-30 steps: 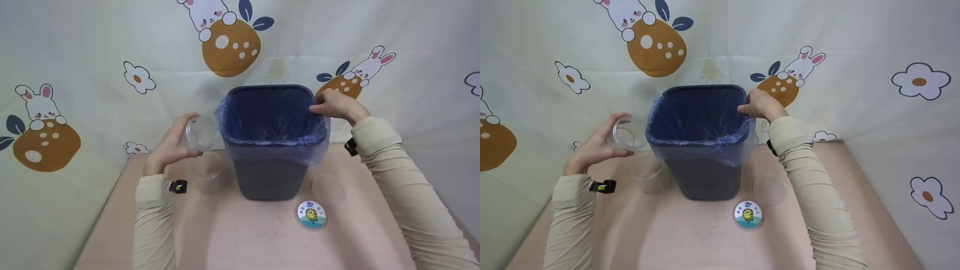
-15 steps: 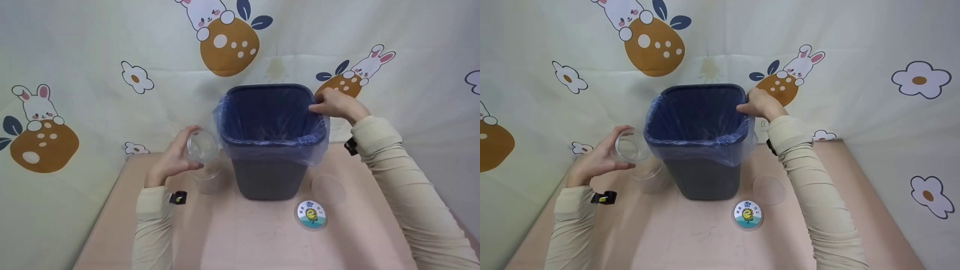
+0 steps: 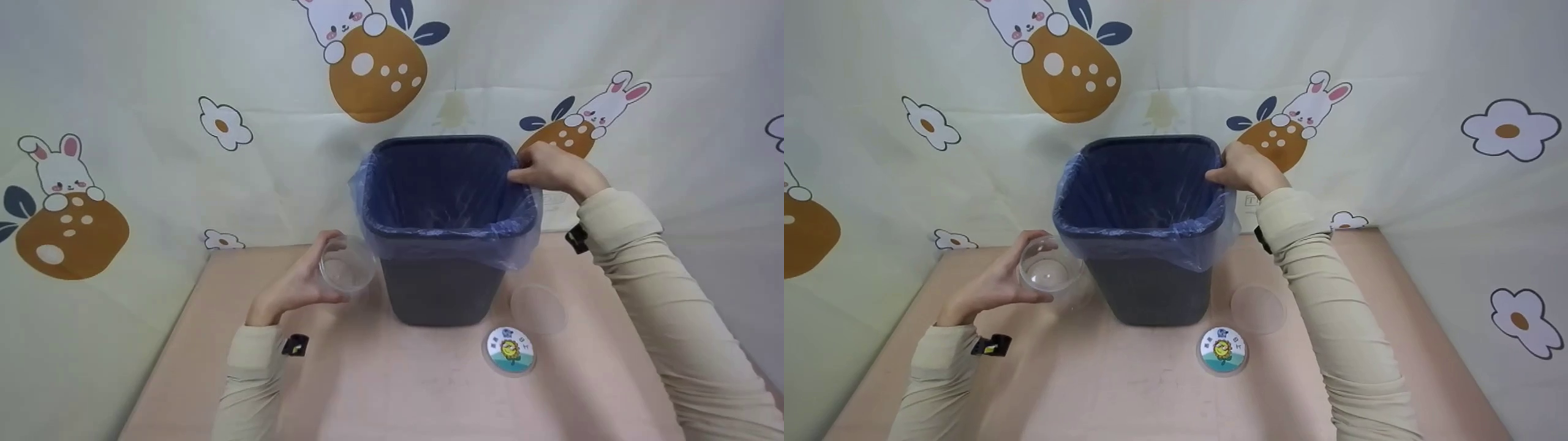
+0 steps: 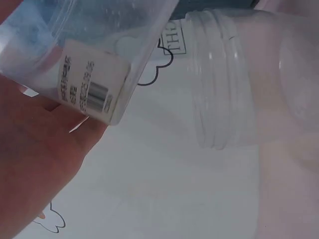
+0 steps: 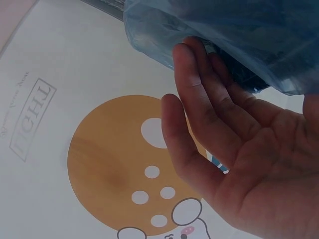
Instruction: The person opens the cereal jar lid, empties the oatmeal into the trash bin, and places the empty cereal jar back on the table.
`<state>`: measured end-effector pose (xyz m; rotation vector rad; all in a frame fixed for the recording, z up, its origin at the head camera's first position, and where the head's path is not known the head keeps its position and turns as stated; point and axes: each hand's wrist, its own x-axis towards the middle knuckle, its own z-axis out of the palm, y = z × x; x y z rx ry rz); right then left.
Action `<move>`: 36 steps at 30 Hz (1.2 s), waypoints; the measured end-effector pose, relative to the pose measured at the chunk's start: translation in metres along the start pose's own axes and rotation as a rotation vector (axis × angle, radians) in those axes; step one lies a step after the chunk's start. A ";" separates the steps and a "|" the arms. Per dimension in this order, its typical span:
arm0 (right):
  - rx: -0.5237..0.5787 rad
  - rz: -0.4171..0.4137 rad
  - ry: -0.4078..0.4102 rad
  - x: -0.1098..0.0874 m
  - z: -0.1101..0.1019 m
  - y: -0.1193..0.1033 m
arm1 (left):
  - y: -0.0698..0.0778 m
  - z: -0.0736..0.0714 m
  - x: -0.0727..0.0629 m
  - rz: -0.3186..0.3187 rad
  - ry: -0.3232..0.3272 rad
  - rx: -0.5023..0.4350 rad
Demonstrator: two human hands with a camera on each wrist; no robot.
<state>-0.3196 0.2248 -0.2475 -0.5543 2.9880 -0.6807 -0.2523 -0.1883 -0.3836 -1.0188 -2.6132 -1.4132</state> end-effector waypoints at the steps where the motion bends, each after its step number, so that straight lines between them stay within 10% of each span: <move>1: 0.000 0.000 0.005 0.000 0.000 0.000 | 0.001 0.002 -0.001 0.002 -0.012 -0.011; 13: -0.013 -0.007 0.009 -0.001 0.000 0.001 | -0.006 0.022 -0.013 0.186 -0.027 0.125; 22: 0.011 0.002 0.003 0.000 0.000 0.001 | -0.007 0.038 -0.025 0.119 -0.075 0.123; 36: 0.026 -0.004 -0.009 0.000 0.002 0.001 | -0.033 0.070 -0.027 0.025 -0.325 -0.063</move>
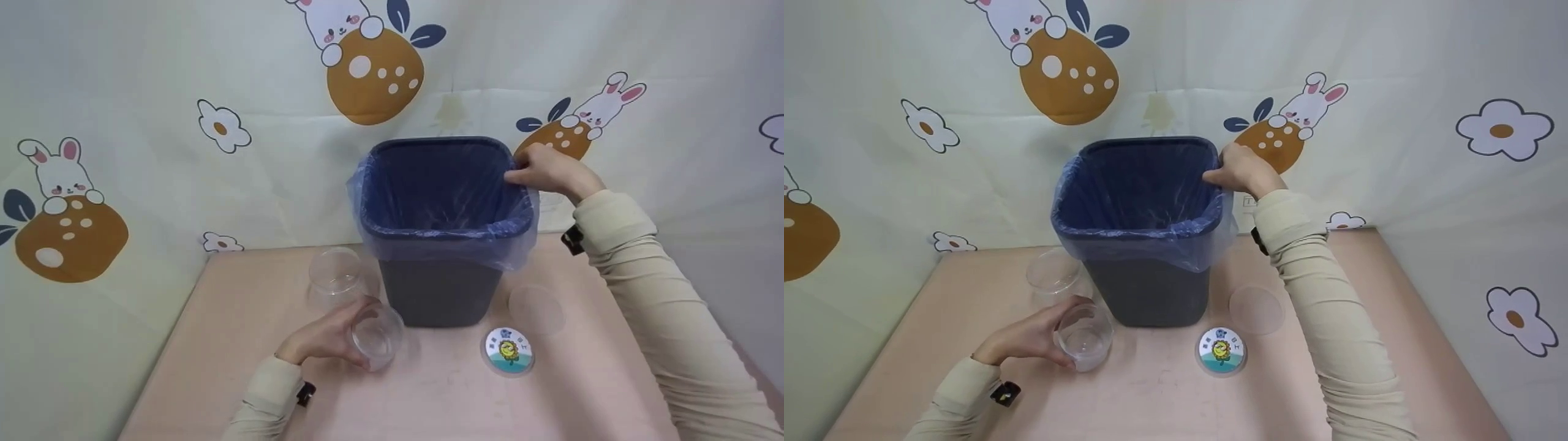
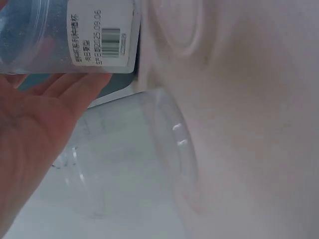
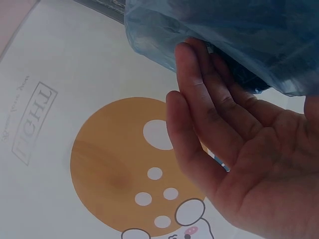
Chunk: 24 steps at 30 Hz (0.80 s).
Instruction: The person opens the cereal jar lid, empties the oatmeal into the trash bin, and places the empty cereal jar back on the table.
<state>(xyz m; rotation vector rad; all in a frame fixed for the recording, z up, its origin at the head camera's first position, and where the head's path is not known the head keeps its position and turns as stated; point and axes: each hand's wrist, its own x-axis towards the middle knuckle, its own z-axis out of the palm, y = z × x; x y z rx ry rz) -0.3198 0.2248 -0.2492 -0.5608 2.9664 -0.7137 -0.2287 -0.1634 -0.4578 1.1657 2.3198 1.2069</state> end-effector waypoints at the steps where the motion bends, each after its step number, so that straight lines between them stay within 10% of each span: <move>1: -0.001 -0.001 0.000 0.000 0.000 0.000 | -0.001 0.001 0.001 0.001 -0.012 -0.038; 7: -0.015 0.002 0.000 0.002 0.001 0.004 | -0.011 -0.001 0.002 -0.073 -0.033 -0.162; 24: -0.011 -0.008 0.014 0.000 0.000 0.001 | -0.008 -0.004 -0.001 -0.059 -0.033 -0.055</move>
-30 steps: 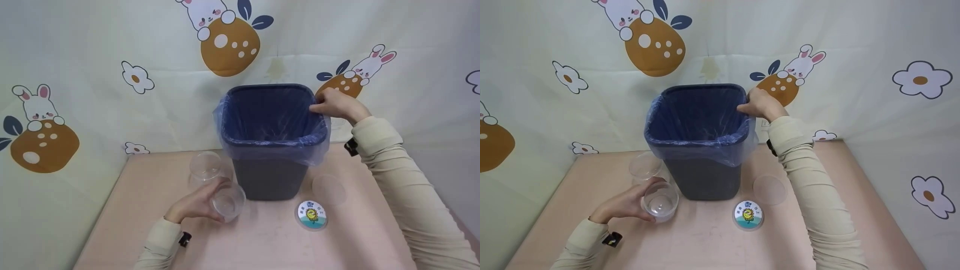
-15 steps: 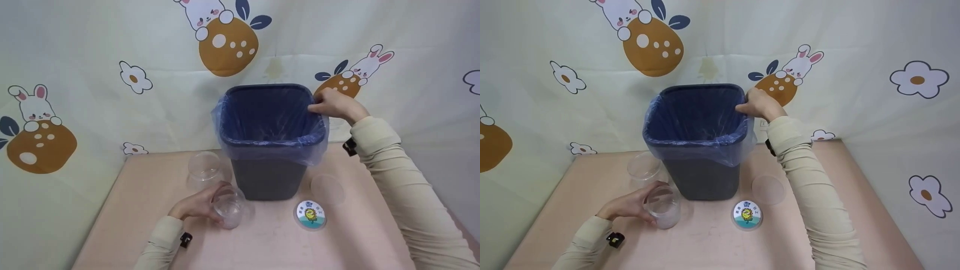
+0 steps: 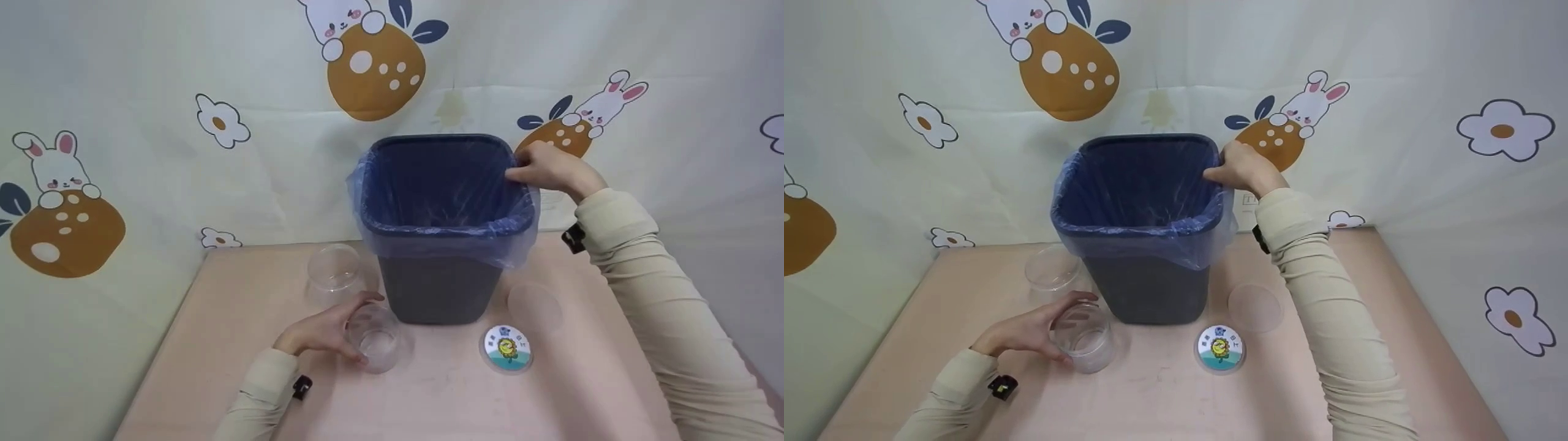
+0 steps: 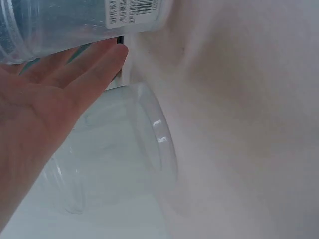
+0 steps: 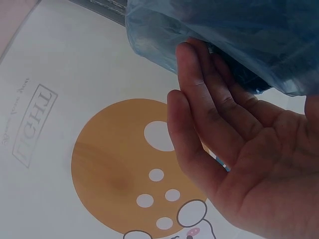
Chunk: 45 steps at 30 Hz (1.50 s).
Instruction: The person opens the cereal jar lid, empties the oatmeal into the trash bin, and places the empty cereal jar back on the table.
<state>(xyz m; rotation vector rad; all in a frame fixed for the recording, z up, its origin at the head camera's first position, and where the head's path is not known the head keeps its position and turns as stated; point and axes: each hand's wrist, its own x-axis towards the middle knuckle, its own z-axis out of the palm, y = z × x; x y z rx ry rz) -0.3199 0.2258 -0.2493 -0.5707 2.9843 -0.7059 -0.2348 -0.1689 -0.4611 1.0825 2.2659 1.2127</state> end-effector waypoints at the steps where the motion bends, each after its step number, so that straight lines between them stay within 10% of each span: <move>1: -0.001 0.002 0.000 0.000 0.000 0.000 | 0.002 -0.001 0.000 0.003 -0.004 0.003; 21: 0.005 0.017 0.000 -0.001 0.000 0.002 | 0.046 -0.017 0.002 0.046 0.001 0.122; 32: 0.009 0.011 0.008 -0.002 0.000 0.002 | 0.071 -0.039 -0.002 -0.022 0.101 0.294; 45: 0.022 0.013 -0.003 -0.001 0.000 0.001 | 0.067 -0.064 -0.001 -0.024 0.249 0.593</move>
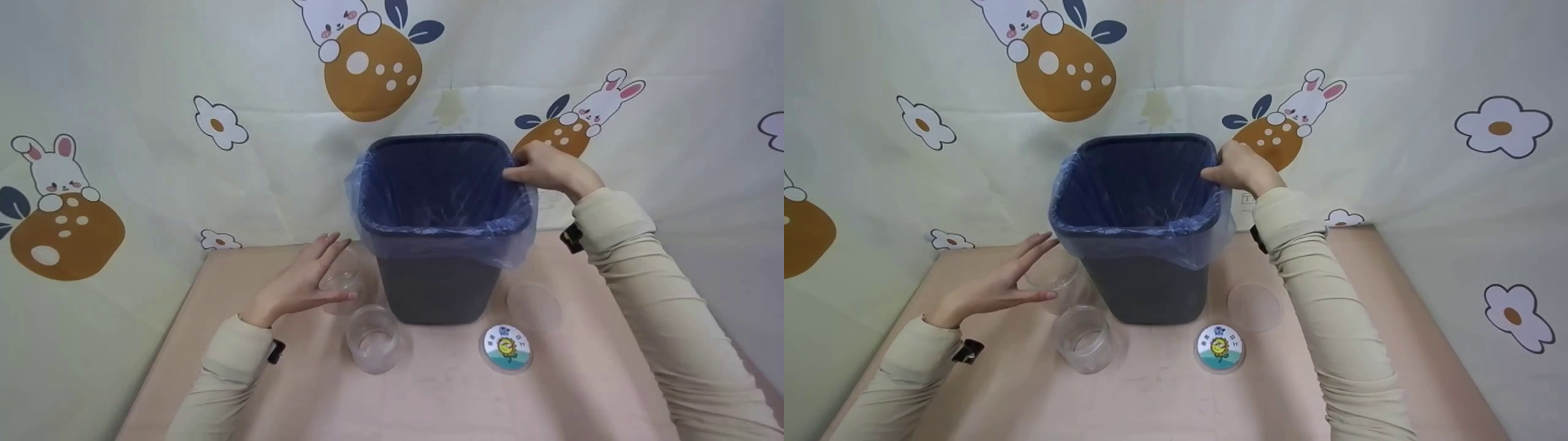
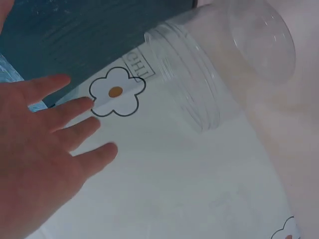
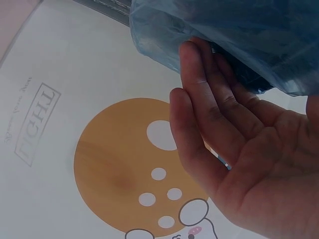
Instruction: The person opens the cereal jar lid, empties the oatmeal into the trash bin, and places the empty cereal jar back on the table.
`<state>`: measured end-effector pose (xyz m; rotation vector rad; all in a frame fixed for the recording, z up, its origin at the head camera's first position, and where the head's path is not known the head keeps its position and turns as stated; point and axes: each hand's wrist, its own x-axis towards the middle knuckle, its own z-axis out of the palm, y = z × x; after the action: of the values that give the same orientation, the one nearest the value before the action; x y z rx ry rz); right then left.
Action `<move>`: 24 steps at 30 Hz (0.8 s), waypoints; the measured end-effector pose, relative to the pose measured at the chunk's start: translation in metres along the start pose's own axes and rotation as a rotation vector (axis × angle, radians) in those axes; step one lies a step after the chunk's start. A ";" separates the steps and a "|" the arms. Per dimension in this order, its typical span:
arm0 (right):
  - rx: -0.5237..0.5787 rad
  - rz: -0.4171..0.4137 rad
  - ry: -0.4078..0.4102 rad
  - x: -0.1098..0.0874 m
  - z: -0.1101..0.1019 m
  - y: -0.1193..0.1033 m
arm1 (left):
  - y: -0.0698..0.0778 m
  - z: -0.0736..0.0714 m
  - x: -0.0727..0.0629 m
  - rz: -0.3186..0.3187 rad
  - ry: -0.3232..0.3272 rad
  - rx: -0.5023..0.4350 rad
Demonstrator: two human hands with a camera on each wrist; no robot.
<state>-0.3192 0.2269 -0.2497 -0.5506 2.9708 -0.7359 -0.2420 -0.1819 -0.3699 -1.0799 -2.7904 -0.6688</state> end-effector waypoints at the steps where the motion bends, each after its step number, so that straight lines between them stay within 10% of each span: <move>1: 0.000 0.000 -0.001 0.000 0.000 0.000 | -0.001 -0.001 0.001 -0.012 0.002 0.019; 24: 0.024 0.002 -0.005 0.001 0.001 0.000 | -0.028 -0.004 0.035 -0.392 -0.013 0.306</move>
<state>-0.3201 0.2263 -0.2506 -0.5474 2.9536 -0.7681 -0.2869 -0.1807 -0.3689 -0.4912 -3.0089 -0.2397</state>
